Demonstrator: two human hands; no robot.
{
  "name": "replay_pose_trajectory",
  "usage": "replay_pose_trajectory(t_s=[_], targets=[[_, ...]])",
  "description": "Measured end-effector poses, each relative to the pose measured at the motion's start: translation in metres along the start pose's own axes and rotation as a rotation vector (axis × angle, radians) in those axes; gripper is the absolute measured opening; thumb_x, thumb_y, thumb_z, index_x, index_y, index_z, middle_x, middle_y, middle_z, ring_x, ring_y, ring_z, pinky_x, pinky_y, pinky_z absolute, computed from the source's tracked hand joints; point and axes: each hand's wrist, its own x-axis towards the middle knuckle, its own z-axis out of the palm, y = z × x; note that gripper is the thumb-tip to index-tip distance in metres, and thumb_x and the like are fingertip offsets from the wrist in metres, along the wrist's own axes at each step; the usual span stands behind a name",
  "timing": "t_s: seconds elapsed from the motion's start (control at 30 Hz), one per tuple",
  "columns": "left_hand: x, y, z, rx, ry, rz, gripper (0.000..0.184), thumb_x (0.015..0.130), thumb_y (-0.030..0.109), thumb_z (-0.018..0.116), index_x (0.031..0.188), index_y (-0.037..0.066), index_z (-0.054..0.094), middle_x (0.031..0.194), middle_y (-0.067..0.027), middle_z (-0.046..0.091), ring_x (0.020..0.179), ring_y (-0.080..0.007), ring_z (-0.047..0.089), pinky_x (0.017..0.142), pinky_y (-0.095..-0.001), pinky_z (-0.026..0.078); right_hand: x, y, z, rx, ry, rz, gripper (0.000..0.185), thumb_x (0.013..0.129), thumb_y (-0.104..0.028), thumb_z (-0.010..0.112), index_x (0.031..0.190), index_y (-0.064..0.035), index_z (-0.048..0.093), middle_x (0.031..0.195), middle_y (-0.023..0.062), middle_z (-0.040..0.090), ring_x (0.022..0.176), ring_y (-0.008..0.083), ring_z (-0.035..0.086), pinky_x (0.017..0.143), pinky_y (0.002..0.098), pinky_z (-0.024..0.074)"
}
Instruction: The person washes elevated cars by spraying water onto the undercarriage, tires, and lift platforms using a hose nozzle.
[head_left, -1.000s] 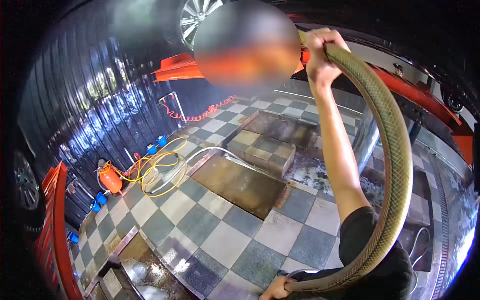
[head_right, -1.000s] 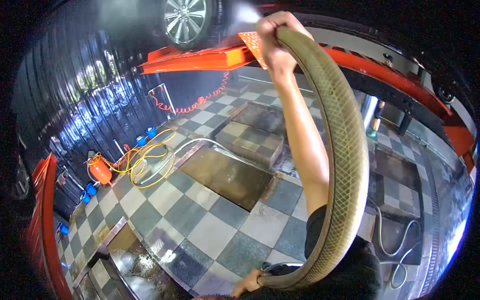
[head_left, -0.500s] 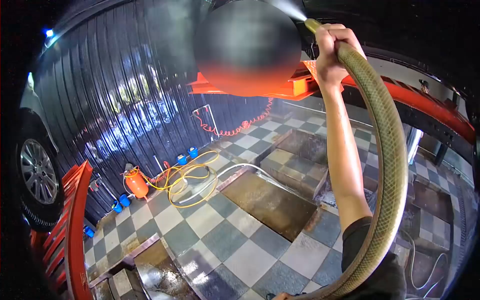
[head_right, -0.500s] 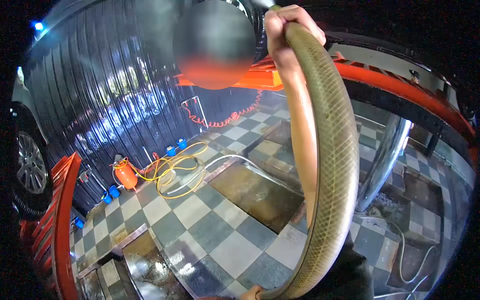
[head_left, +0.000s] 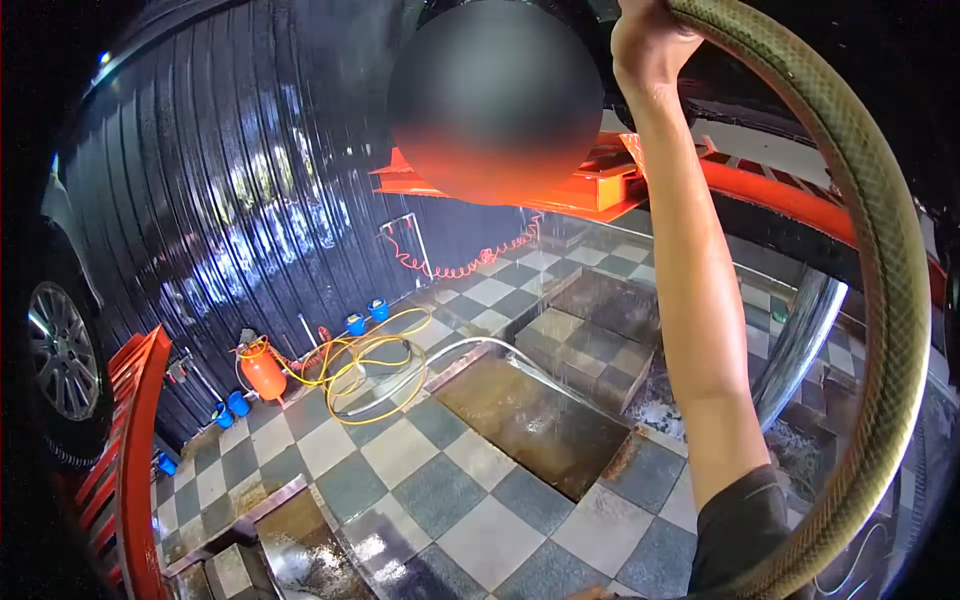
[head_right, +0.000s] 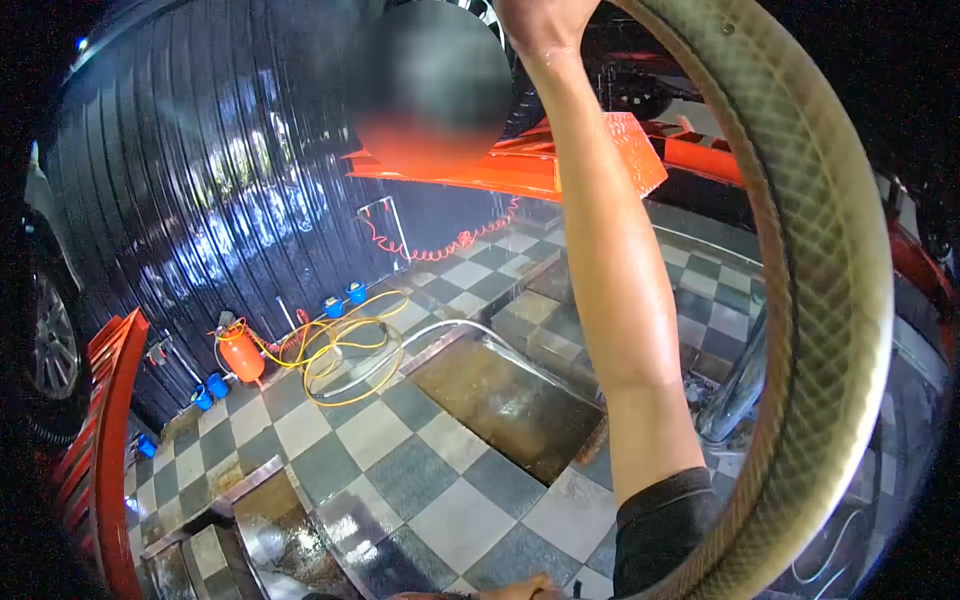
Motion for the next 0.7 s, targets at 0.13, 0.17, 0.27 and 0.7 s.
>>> replay_pose_trajectory(t_s=[0.13, 0.17, 0.27, 0.7], targets=[[0.005, 0.000, -0.002, 0.010, -0.044, 0.001, 0.041, 0.078, 0.019, 0.061, 0.115, 0.000, 0.055, 0.099, -0.0172, 0.060, 0.092, -0.0242, 0.058, 0.085, -0.0358, 0.042, -0.013, -0.005, -0.005, -0.021, 0.018, 0.010, 0.016, 0.071, 0.000, 0.057, 0.060, -0.0036, 0.046, 0.061, 0.0046, 0.055, 0.058, 0.0102, 0.052, 0.059, 0.0244, 0.0451], [0.006, -0.001, -0.002, 0.010, -0.063, 0.001, 0.041, 0.078, 0.019, 0.061, 0.115, 0.000, 0.055, 0.099, -0.0172, 0.060, 0.092, -0.0242, 0.058, 0.086, -0.0358, 0.042, -0.013, -0.008, -0.010, -0.044, 0.024, 0.005, 0.016, 0.071, 0.000, 0.057, 0.060, -0.0037, 0.046, 0.061, 0.0046, 0.055, 0.058, 0.0102, 0.052, 0.059, 0.0243, 0.0452], [0.006, -0.003, -0.003, 0.017, -0.124, 0.011, 0.042, 0.079, 0.019, 0.061, 0.115, 0.001, 0.055, 0.099, -0.0171, 0.060, 0.093, -0.0243, 0.057, 0.086, -0.0358, 0.042, -0.007, -0.022, -0.016, 0.058, 0.048, 0.000, 0.017, 0.072, -0.001, 0.058, 0.062, -0.0048, 0.045, 0.063, 0.0046, 0.055, 0.058, 0.0110, 0.051, 0.060, 0.0254, 0.0460], [-0.049, -0.034, 0.003, -0.041, -0.346, 0.100, 0.043, 0.079, 0.019, 0.061, 0.117, 0.001, 0.053, 0.101, -0.0169, 0.058, 0.095, -0.0245, 0.056, 0.087, -0.0357, 0.041, -0.034, -0.023, 0.066, -0.201, -0.012, -0.197, 0.013, 0.071, -0.001, 0.058, 0.063, -0.0043, 0.048, 0.059, -0.0008, 0.050, 0.057, 0.0066, 0.045, 0.053, 0.0220, 0.0386]])
